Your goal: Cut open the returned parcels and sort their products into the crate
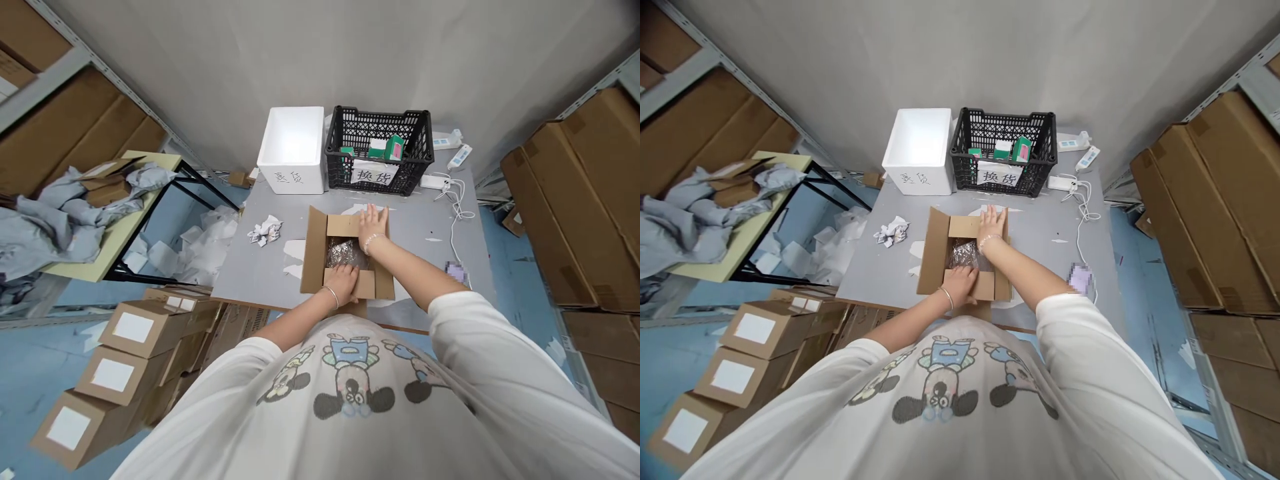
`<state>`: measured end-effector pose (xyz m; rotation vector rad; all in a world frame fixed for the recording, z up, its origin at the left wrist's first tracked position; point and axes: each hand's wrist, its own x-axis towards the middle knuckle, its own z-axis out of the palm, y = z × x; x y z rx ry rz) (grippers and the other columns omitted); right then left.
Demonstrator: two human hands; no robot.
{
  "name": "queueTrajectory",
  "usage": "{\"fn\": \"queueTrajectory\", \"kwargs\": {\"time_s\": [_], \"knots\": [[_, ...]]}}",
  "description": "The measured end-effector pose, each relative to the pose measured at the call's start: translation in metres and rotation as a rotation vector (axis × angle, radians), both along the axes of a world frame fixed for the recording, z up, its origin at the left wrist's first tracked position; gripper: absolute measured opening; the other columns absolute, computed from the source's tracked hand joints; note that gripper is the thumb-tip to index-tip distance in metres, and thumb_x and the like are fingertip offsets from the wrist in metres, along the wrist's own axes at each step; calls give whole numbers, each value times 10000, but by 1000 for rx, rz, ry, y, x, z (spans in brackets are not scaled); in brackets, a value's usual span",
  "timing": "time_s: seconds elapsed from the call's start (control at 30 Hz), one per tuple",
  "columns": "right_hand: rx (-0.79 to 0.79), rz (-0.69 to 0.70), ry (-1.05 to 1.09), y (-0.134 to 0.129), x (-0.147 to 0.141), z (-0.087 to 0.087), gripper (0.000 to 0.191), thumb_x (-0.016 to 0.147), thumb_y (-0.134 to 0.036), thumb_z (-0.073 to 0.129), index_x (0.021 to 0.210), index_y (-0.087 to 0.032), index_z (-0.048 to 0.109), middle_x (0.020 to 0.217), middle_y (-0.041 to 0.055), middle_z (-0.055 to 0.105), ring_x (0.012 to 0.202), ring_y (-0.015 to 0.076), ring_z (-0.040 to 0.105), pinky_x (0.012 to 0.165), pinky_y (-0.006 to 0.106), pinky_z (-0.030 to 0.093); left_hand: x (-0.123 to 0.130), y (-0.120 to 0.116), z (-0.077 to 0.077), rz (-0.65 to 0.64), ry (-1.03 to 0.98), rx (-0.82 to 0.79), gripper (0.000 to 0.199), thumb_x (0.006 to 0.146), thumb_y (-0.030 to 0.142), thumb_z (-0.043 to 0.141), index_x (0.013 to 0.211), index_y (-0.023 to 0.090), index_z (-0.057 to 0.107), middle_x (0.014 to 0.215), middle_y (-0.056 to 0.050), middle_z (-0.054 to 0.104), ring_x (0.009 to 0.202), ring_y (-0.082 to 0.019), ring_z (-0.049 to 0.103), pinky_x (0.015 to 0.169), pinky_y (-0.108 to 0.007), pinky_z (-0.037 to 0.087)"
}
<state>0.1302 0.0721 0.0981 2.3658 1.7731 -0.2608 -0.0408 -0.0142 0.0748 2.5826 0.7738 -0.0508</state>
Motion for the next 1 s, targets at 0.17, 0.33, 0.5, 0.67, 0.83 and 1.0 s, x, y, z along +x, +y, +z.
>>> {"fn": "queueTrajectory", "kwargs": {"time_s": [0.17,0.33,0.5,0.67,0.83,1.0], "knots": [[-244,215,32,49,12,5,824,716,-180,731,1452,-25,396,1400,306,472,1311,393,451,1112,601,218,-13,-10,19,-58,-61,275,144,895,162,518,1001,198,607,969,-130,608,909,-286,568,802,-440,422],[-229,336,146,84,86,27,388,809,-207,654,1154,-30,670,1159,238,665,1072,302,623,977,400,437,-78,-6,20,85,-87,297,283,945,195,402,839,224,662,824,-104,594,798,-251,536,757,-421,411],[-331,371,441,77,140,33,380,735,-335,723,1063,-144,729,953,67,743,873,223,662,815,293,490,-144,14,2,421,-187,214,305,851,167,461,992,231,725,970,-119,658,881,-257,569,820,-422,456],[-466,412,618,33,121,24,234,657,-310,741,854,-186,765,721,11,725,682,189,646,710,273,494,-157,52,-3,679,-166,197,285,831,236,505,975,231,750,965,-123,701,975,-306,598,928,-459,430],[-512,512,670,-8,102,19,234,666,-233,646,860,-193,772,684,-21,711,627,149,615,644,227,461,-151,91,4,796,-157,141,230,805,372,630,908,198,739,960,-150,701,1080,-357,586,991,-487,391],[-384,484,667,-30,113,13,291,714,-218,620,964,-227,770,811,-15,747,734,156,646,730,235,471,-162,106,-8,1095,-500,154,1162,517,528,863,1466,113,337,1526,-232,326,1425,-375,278,1144,-494,241]]}}
